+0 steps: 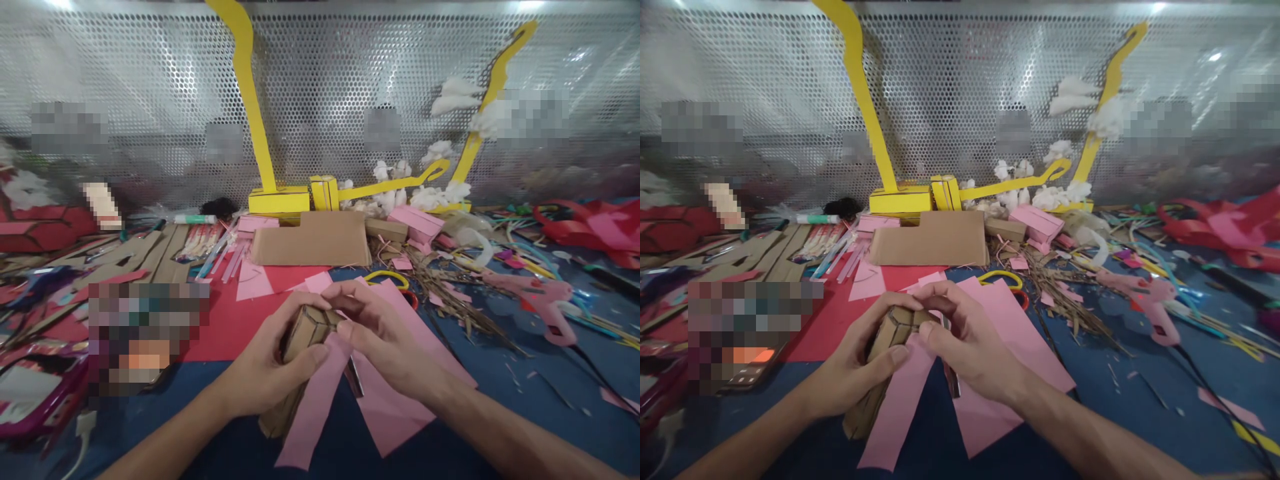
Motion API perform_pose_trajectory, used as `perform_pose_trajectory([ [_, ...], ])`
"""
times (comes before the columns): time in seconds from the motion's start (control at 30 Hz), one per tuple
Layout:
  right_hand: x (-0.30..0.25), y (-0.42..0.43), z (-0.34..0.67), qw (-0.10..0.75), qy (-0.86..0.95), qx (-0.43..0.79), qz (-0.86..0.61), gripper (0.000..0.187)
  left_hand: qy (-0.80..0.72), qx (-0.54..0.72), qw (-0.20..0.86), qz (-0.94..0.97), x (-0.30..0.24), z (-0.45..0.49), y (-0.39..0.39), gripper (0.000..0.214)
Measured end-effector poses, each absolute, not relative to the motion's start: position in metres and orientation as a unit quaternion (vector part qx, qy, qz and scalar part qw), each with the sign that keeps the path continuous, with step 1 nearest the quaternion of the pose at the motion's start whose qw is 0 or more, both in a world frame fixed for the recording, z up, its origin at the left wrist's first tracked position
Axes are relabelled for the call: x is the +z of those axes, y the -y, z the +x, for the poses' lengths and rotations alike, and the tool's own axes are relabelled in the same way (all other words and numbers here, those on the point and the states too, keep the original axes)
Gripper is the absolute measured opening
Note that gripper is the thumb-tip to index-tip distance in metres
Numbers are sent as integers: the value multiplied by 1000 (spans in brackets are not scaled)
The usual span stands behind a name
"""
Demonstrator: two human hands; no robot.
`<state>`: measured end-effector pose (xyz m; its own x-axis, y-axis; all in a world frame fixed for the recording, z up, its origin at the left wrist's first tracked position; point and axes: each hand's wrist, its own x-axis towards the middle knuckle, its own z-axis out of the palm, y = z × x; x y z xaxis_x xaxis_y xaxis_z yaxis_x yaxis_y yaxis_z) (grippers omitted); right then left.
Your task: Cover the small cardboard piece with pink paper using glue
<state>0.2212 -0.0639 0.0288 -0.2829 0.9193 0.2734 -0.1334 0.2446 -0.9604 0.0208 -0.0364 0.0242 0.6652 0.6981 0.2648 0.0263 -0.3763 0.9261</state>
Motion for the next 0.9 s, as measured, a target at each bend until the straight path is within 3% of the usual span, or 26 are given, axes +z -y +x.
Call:
perform_pose_trajectory([
  [0.3, 21, 62, 221, 512, 569, 570, -299, 19, -252, 340, 502, 754, 20, 19, 33, 31],
  [0.57, 24, 63, 216, 513, 600, 521, -326, 15, -270, 341, 515, 739, 18, 20, 31, 35],
  [0.9, 23, 65, 220, 536, 660, 336, -405, 9, -302, 332, 514, 731, 19, 21, 30, 34],
])
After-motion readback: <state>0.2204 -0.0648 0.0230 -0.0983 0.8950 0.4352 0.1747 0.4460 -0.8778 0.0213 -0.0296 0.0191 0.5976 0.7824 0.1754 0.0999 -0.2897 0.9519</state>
